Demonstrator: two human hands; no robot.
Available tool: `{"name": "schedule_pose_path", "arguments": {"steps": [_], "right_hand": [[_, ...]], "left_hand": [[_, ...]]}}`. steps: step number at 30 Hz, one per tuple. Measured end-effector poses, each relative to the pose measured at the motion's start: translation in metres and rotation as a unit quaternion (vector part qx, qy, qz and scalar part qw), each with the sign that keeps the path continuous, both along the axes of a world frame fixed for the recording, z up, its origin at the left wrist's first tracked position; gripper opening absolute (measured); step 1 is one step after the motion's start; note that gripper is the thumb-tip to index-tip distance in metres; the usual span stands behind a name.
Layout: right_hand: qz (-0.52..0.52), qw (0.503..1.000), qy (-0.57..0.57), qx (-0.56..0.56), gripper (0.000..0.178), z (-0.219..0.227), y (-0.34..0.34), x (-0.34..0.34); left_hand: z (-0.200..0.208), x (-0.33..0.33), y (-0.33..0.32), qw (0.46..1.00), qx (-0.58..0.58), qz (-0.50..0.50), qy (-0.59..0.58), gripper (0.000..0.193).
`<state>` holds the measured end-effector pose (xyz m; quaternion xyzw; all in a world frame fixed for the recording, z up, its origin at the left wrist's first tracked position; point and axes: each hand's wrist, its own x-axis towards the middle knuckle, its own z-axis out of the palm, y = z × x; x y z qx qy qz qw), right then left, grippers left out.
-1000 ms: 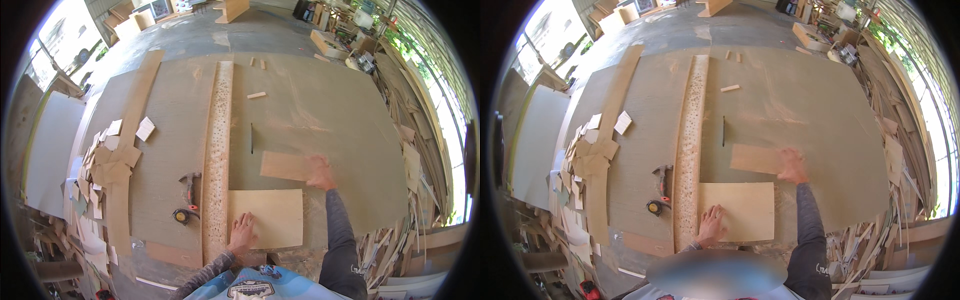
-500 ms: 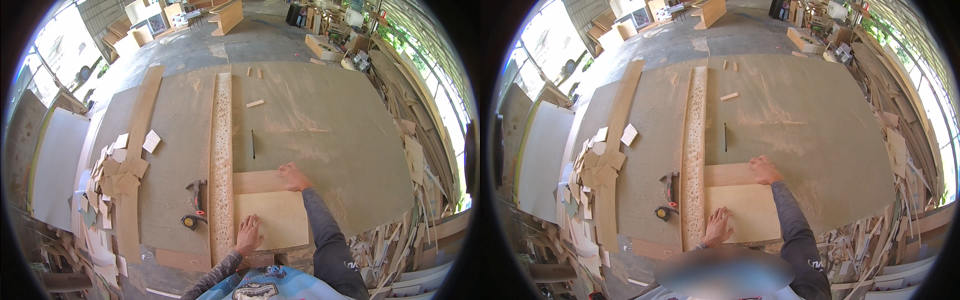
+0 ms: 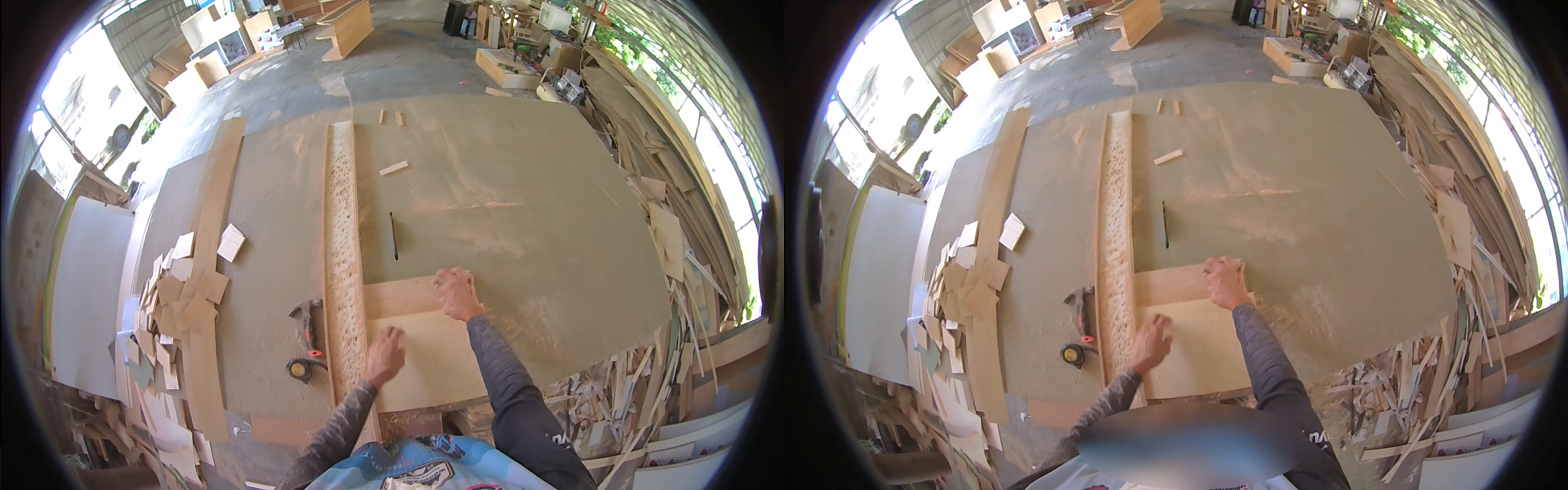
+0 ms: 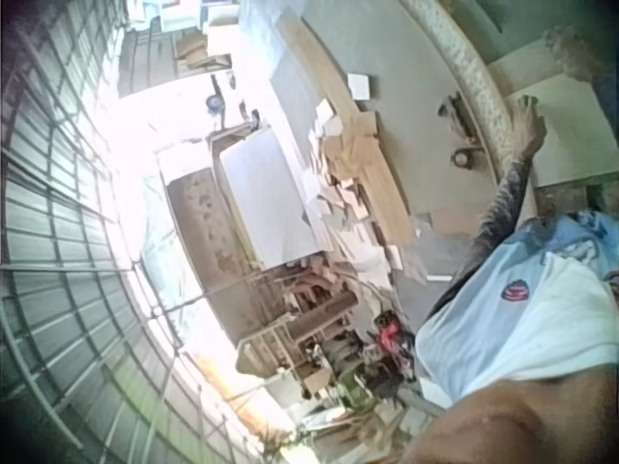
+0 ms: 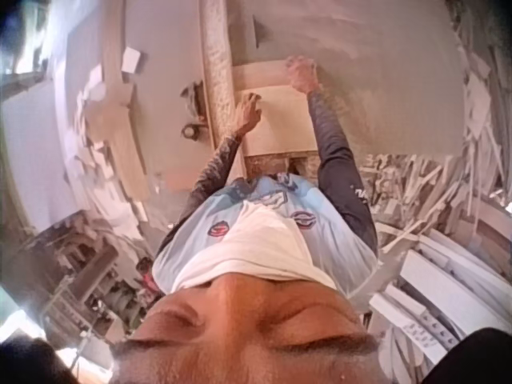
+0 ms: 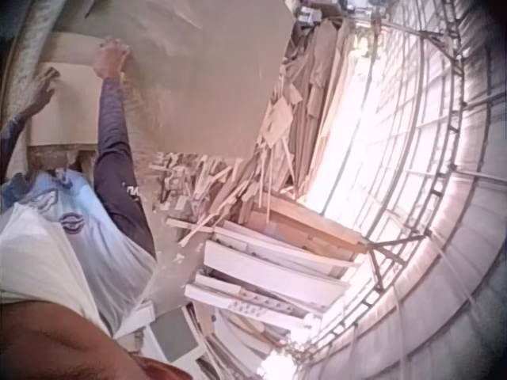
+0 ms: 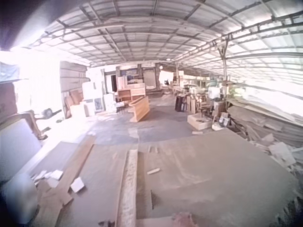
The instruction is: The person positions several wooden boards on a table saw and uses the saw to cut the boards.
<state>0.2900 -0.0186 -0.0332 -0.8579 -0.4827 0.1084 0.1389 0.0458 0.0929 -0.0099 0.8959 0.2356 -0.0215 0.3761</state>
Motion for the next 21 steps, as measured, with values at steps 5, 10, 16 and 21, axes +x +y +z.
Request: {"name": "schedule_pose_path", "arguments": {"steps": [5, 10, 16, 21], "right_hand": [[-0.017, 1.000, 0.017, -0.016, 0.044, 0.011, 0.002, -0.009], [-0.015, 1.000, 0.027, 0.006, 0.048, 0.003, -0.002, -0.009], [-0.025, 0.995, 0.025, 0.098, 0.052, -0.015, -0.026, -0.014], [-0.088, 0.982, 0.025, 0.165, 0.060, -0.007, -0.062, -0.088]], "left_hand": [[0.000, 0.048, 0.082, 0.972, 0.208, -0.107, -0.021, 0.113], [0.008, 0.062, 0.105, 0.966, 0.182, -0.157, 0.092, 0.140], [0.008, 0.061, 0.110, 0.964, 0.191, -0.143, 0.114, 0.141], [0.008, 0.061, 0.117, 0.961, 0.193, -0.152, 0.131, 0.140]]}}
